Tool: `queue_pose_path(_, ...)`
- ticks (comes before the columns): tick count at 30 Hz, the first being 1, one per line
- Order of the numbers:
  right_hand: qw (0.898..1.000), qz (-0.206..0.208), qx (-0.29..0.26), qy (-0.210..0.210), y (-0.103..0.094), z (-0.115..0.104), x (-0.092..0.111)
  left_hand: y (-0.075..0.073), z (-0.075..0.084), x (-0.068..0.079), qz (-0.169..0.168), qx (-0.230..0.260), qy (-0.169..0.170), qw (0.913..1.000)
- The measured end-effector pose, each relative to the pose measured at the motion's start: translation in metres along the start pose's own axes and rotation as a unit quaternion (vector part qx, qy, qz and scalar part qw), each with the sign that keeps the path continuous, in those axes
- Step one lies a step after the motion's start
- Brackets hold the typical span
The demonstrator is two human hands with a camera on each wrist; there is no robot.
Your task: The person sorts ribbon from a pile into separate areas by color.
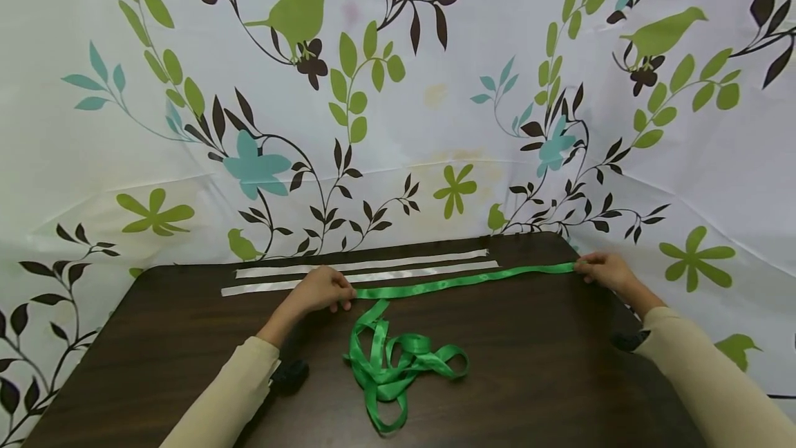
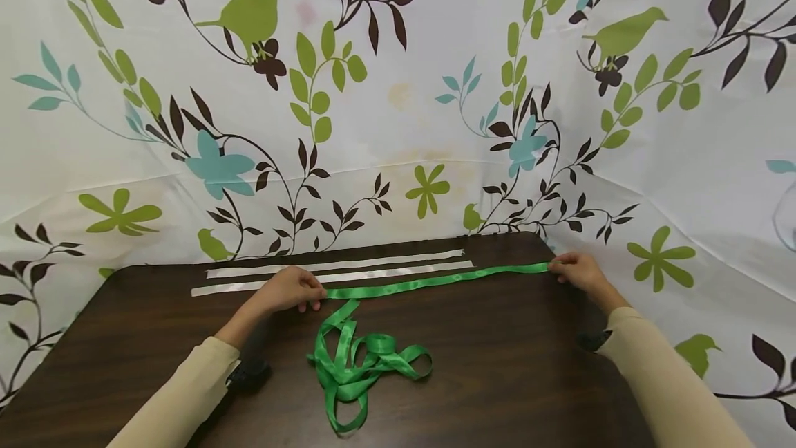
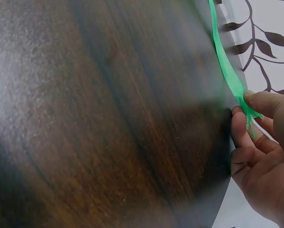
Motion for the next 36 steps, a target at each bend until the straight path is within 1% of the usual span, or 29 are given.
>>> queue_pose_path(5, 1.0, -0.024, 0.011, 0.009, -0.002, -0.003, 0.001, -0.005, -0.001, 0.004, 0.012, -0.011, -0.011, 0.9998)
queue_pose_path(8, 0.999, -0.037, 0.018, 0.012, -0.003, -0.008, 0.002, -0.01, -0.002, 0.008, 0.011, -0.004, -0.023, 0.9997)
queue_pose_path(12, 0.999, -0.042, 0.011, -0.004, -0.004, -0.021, 0.006, -0.02, -0.001, 0.02, 0.004, -0.009, -0.049, 0.9987)
queue_pose_path(15, 0.999, -0.042, 0.004, -0.024, -0.005, -0.035, 0.009, -0.03, 0.001, 0.029, 0.0, -0.036, -0.063, 0.9973)
queue_pose_path(18, 0.998, -0.045, 0.011, -0.038, -0.008, -0.05, 0.014, -0.039, 0.002, 0.035, 0.007, -0.063, -0.067, 0.9957)
queue_pose_path(22, 0.996, -0.046, 0.023, -0.077, -0.009, -0.074, 0.025, -0.049, 0.006, 0.042, 0.025, -0.101, -0.053, 0.9932)
queue_pose_path(25, 0.992, -0.045, 0.035, -0.114, -0.005, -0.093, 0.036, -0.052, 0.011, 0.049, 0.051, -0.14, -0.038, 0.9881)
queue_pose_path(28, 0.988, -0.048, 0.039, -0.145, 0.0, -0.109, 0.045, -0.053, 0.015, 0.056, 0.087, -0.167, -0.032, 0.9816)
queue_pose_path(32, 0.982, -0.062, 0.034, -0.173, 0.007, -0.133, 0.056, -0.048, 0.025, 0.066, 0.117, -0.167, -0.009, 0.9789)
queue_pose_path(36, 0.976, -0.073, 0.031, -0.205, 0.014, -0.159, 0.069, -0.039, 0.043, 0.073, 0.131, -0.149, 0.031, 0.9796)
Point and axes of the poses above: each hand's wrist, its own x-axis away from the middle knuckle, its own y-axis out of the palm, z = x × y, the point moved 1 cm from there along -x, towards the middle knuckle, and after that the axes turned 9 degrees about x, right-handed, at the moved point
